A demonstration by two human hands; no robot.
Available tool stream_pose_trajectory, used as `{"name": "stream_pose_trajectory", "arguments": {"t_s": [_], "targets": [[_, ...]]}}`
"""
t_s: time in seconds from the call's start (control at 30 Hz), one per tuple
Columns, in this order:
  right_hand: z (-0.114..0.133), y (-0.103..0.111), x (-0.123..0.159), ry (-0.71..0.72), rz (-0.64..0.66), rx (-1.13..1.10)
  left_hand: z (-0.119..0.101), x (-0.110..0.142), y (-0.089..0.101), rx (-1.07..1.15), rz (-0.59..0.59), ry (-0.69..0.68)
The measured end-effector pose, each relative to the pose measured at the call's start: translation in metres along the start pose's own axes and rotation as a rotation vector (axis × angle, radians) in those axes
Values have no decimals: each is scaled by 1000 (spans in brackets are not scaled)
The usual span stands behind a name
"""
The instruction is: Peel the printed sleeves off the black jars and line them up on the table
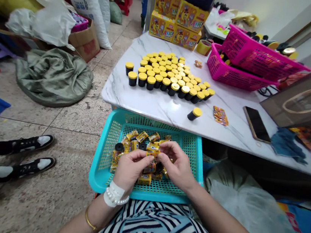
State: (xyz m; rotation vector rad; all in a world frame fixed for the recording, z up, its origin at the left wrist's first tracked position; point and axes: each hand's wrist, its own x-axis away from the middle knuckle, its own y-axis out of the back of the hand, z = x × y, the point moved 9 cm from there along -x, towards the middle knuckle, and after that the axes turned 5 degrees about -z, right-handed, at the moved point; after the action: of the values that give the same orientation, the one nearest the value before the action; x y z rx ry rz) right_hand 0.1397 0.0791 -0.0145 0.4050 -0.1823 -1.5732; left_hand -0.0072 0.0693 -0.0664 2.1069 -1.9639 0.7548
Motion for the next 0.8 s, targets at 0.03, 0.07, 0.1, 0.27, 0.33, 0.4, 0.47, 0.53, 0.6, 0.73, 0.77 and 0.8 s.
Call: {"name": "stream_pose_trajectory", "arguments": {"t_s": [0.03, 0.07, 0.1, 0.27, 0.33, 0.4, 0.47, 0.53, 0.6, 0.73, 0.77, 0.8], "targets": [[-1, -2, -1, -12, 21, -5, -1, 0, 2, -30, -9, -19], [-1, -4, -2, -11, 37, 18, -1, 0, 3, -43, -11, -24], [0, -6, -2, -2, 50, 54, 0, 0, 3, -35, -5, -13], [4, -8, -4, -3, 53, 59, 7, -1, 1, 118, 33, 122], [1, -6, -6, -78, 56, -85, 4, -2, 3, 116, 14, 103], [0, -7, -7, -143, 97, -222, 1, -2, 5, 90, -4, 59], [1, -12, -8, -166, 170, -234, -1, -2, 5, 87, -15, 36], [-1, -13, -9, -173, 191, -173, 2, 0, 5, 119, -4, 62], [-4, -11, -10, -181, 147, -149, 6, 2, 0, 147, 41, 121], [4, -2, -12, -75, 61, -17, 7, 4, -12, 139, 166, 166], [11, 1, -14, -12, 55, 52, 6, 4, -15, 141, 189, 164], [20, 8, -17, 69, 38, 125, 6, 3, -17, 147, 204, 169]]}}
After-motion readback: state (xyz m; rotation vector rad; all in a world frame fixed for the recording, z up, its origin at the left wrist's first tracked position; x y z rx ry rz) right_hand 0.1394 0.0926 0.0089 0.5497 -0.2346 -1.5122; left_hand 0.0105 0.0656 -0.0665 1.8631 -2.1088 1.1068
